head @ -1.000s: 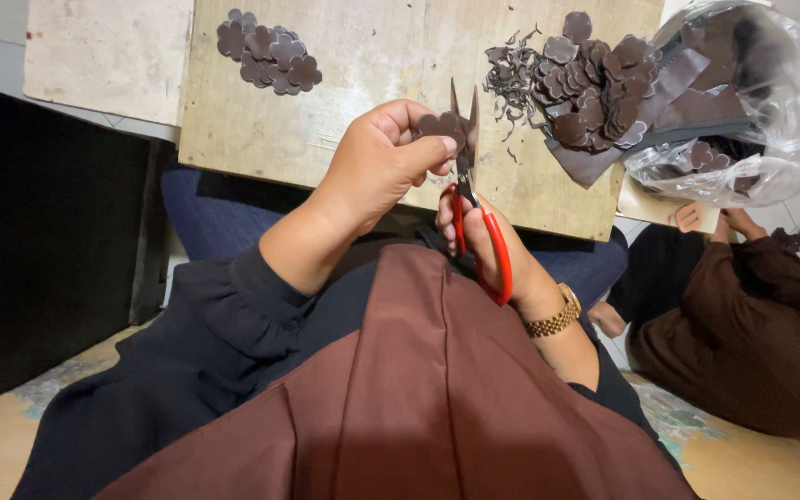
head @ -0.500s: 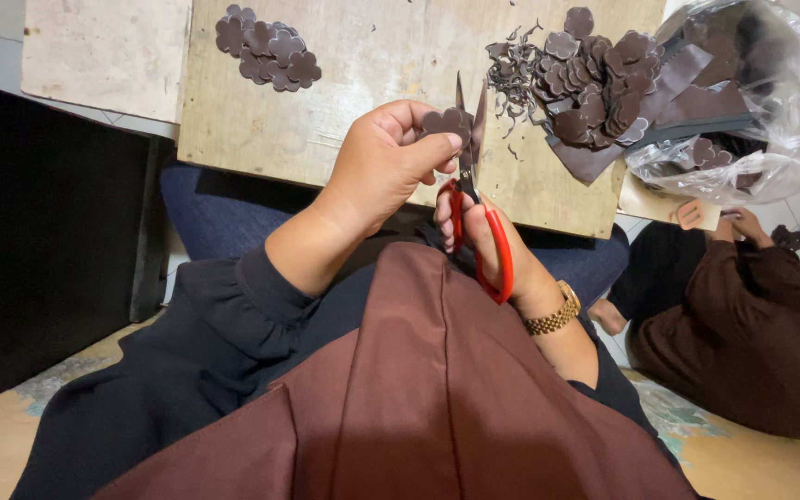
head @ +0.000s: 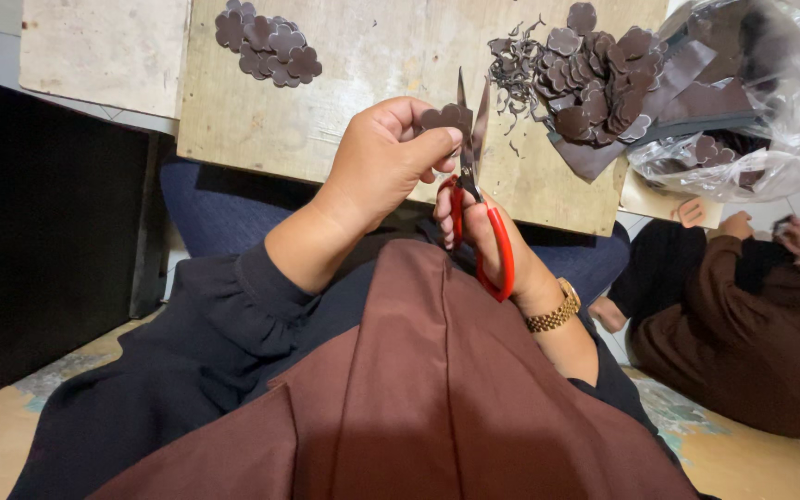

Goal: The person uses red-handled scissors to cut flower-shaped pieces from a dark brown sheet of material. They hold the sheet in their left hand and cut along the outlines, placing the finished shapes on a wooden board to the left.

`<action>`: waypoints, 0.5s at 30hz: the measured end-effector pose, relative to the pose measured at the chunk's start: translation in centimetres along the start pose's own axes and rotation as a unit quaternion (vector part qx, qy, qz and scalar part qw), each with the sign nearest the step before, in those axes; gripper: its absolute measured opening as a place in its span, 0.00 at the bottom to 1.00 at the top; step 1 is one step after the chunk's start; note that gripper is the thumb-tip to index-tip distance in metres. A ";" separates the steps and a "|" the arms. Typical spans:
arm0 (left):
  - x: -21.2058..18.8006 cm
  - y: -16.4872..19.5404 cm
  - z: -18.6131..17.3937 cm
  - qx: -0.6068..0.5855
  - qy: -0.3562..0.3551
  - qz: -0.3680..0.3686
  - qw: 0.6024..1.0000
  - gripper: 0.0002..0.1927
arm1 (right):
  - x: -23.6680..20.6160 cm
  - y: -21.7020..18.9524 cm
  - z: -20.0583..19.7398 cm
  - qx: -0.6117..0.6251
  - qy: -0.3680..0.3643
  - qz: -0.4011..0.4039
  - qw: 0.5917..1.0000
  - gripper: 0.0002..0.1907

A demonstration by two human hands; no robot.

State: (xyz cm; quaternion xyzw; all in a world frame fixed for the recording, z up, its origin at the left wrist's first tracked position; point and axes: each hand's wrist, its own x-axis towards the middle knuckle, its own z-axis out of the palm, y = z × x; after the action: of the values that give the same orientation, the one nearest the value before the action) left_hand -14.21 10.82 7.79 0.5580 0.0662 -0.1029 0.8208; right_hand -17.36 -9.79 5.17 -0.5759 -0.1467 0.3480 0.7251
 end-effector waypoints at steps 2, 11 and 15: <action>0.0 0.1 0.1 0.007 0.002 -0.001 1.000 0.09 | 0.0 0.0 0.0 -0.018 0.002 -0.008 1.000 0.31; 0.1 0.1 0.1 -0.015 0.000 -0.013 1.000 0.09 | 0.1 0.1 -0.2 -0.070 0.017 -0.016 0.997 0.32; 0.1 0.1 0.1 -0.015 0.004 -0.018 1.000 0.08 | 0.0 0.0 -0.2 -0.072 0.012 -0.019 0.997 0.33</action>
State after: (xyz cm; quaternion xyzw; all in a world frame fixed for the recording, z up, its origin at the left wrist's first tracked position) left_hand -14.09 10.79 7.93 0.5443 0.0812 -0.1146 0.8270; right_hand -17.27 -9.95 5.13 -0.6277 -0.1733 0.3155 0.6902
